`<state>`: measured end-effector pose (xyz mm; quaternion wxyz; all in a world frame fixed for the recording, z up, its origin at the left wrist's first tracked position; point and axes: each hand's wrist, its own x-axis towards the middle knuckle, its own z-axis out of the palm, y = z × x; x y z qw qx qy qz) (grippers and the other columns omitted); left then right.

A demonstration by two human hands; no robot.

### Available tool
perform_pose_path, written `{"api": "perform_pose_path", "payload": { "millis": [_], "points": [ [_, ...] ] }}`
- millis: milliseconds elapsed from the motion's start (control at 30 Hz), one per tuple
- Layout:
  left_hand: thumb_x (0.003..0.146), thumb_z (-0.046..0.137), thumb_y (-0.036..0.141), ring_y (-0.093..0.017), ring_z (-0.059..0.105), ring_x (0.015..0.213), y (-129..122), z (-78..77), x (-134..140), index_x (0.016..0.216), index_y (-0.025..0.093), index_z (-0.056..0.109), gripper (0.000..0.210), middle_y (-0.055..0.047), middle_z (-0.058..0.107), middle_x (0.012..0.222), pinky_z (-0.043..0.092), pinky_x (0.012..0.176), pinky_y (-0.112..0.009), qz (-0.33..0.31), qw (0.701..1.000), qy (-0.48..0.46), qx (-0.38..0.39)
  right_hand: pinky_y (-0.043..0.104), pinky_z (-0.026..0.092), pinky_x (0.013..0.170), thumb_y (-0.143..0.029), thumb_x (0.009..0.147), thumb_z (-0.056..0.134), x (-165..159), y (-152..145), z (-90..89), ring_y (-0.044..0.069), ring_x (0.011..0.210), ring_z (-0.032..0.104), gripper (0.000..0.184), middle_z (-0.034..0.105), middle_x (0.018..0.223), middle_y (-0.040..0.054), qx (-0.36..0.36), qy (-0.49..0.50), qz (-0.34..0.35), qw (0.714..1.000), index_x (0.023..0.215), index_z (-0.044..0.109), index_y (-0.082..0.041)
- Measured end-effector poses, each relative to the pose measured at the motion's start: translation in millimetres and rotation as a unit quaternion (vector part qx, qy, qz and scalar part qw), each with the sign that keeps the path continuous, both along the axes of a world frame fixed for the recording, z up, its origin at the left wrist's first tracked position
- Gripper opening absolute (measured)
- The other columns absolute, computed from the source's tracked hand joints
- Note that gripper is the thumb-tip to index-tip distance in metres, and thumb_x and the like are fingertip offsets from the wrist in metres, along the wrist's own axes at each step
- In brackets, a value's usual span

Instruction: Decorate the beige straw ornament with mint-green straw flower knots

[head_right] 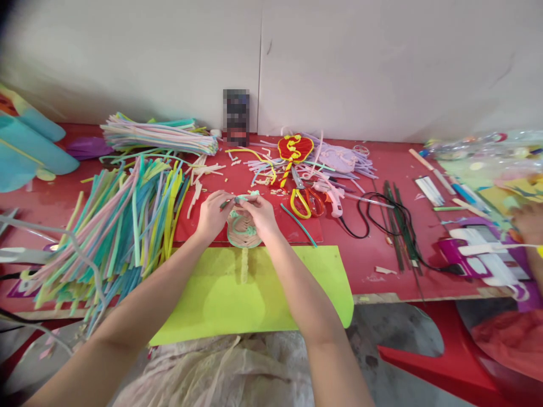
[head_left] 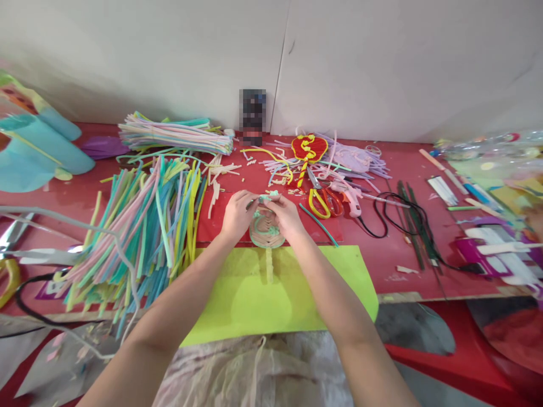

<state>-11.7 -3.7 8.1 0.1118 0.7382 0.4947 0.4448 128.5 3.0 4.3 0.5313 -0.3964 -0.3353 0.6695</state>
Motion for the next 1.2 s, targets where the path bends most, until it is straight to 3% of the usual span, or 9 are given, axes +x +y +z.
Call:
{"api": "perform_pose_path", "payload": {
  "millis": [300,533,733,967,1200],
  "points": [
    [0.085,0.049,0.017,-0.016,0.057,0.081,0,1.4,-2,0.09,0.016,0.066,0.017,-0.005,0.064,0.084,0.047,0.078,-0.029,-0.018,1.0,0.009,0.0,0.027,0.053,0.068,-0.026,0.054,0.08,7,-1,6.1,0.014,0.071,0.067,0.026,0.069,0.073,-0.0028,-0.022,0.001,0.025,0.999,0.071,0.062,-0.019],
    [0.084,0.05,0.016,-0.015,0.057,0.079,4,-2.0,-5,0.089,0.016,0.066,0.016,-0.005,0.063,0.082,0.046,0.076,-0.028,-0.03,1.0,-0.004,-0.009,0.029,0.054,0.072,-0.026,0.052,0.081,8,1,2.8,0.015,0.072,0.068,0.028,0.069,0.073,-0.0024,-0.025,0.003,0.025,0.999,0.071,0.062,-0.019],
    [0.085,0.051,0.018,-0.014,0.059,0.077,8,-2.7,-8,0.091,0.016,0.066,0.017,-0.005,0.063,0.082,0.048,0.073,-0.027,-0.057,0.998,-0.013,-0.014,0.03,0.054,0.074,-0.029,0.055,0.08,15,0,5.8,0.017,0.078,0.069,0.027,0.071,0.08,-0.0002,-0.025,-0.022,0.066,0.997,0.073,0.064,-0.019],
    [0.087,0.051,0.023,-0.017,0.061,0.089,6,2.7,-13,0.101,0.02,0.065,0.02,-0.004,0.068,0.094,0.041,0.097,-0.04,-0.068,0.989,0.114,0.058,0.027,0.055,0.068,-0.027,0.051,0.082,27,5,6.4,0.016,0.073,0.069,0.029,0.07,0.074,-0.0011,-0.025,-0.05,0.076,0.996,0.074,0.067,-0.019],
    [0.089,0.048,0.024,-0.019,0.062,0.088,3,4.1,-17,0.105,0.02,0.065,0.024,-0.006,0.069,0.092,0.044,0.091,-0.039,-0.085,0.977,0.174,0.093,0.026,0.055,0.068,-0.025,0.051,0.083,29,5,7.3,0.014,0.07,0.068,0.028,0.07,0.075,-0.0008,-0.018,-0.06,0.072,0.995,0.074,0.069,-0.019]
  ]
}}
